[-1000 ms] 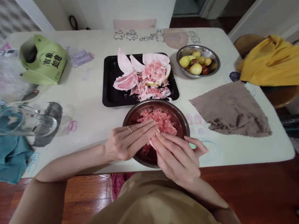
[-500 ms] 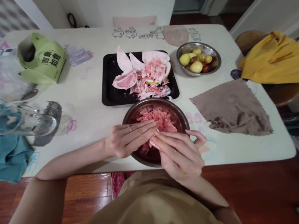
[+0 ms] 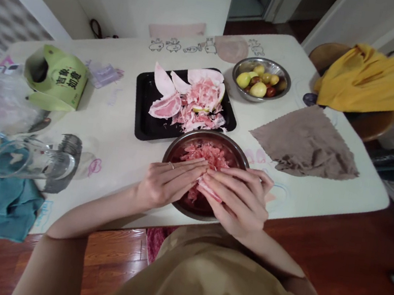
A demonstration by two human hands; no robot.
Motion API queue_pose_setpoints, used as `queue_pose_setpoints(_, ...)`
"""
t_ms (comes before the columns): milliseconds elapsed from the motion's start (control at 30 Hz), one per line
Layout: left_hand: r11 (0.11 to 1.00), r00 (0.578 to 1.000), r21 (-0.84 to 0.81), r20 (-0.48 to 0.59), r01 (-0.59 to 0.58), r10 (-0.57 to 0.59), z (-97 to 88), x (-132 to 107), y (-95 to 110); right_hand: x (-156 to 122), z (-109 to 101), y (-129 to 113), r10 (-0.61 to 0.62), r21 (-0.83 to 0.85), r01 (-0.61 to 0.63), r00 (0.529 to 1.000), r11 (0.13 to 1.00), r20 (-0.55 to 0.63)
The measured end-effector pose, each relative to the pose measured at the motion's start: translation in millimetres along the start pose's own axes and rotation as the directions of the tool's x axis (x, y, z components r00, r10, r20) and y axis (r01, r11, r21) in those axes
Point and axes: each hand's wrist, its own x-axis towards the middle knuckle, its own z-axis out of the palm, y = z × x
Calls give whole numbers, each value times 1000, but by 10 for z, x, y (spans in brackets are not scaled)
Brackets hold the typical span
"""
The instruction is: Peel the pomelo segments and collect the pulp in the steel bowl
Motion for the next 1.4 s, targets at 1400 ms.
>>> queue_pose_setpoints(1400, 942, 960, -232, -85, 243, -268, 69, 76, 48, 36, 87, 48, 261, 205, -250, 965, 946, -24)
